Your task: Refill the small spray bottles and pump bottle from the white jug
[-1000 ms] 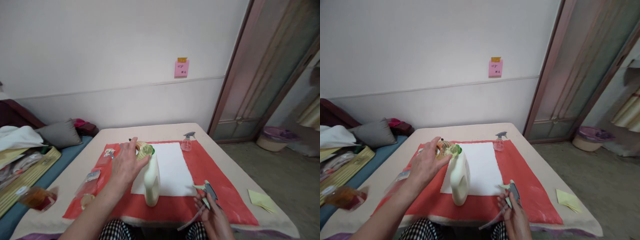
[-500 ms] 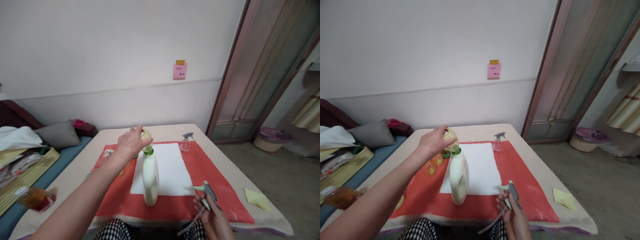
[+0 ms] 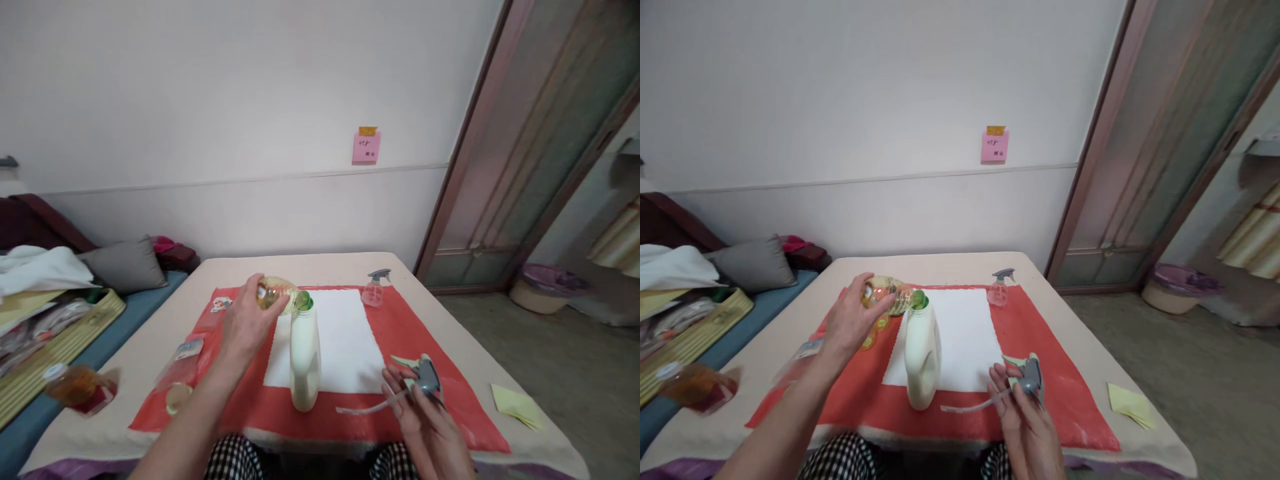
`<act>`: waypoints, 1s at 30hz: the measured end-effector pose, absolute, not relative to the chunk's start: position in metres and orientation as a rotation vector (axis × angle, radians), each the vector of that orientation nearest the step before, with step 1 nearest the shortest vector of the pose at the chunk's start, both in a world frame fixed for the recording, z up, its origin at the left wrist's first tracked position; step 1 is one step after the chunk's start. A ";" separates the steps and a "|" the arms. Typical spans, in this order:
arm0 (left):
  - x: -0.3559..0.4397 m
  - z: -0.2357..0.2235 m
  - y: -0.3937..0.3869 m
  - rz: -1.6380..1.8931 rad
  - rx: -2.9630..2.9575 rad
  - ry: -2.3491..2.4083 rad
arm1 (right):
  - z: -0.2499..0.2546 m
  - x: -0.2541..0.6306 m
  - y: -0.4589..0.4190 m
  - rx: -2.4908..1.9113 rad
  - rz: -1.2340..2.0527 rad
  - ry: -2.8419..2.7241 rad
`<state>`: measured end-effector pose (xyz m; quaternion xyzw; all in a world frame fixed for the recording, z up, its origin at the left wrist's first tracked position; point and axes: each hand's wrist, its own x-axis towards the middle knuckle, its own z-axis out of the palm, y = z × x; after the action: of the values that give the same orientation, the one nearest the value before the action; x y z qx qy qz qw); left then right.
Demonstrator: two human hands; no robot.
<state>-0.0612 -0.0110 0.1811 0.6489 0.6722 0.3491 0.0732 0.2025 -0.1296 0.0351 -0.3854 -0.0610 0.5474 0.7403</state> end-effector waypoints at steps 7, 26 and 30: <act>-0.070 0.073 -0.082 1.569 0.749 1.314 | 0.103 0.181 -0.107 -0.677 1.022 -0.275; -0.035 0.055 -0.129 1.258 0.450 0.925 | 0.080 0.121 -0.116 -0.662 1.258 -0.494; -0.029 0.054 -0.134 1.259 0.417 0.955 | 0.070 0.116 -0.124 -0.646 1.310 -0.545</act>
<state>-0.0286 -0.1338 0.0537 0.1862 0.4261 0.5617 0.6843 0.1157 -0.1237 0.0695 -0.2911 -0.2459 0.5906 0.7113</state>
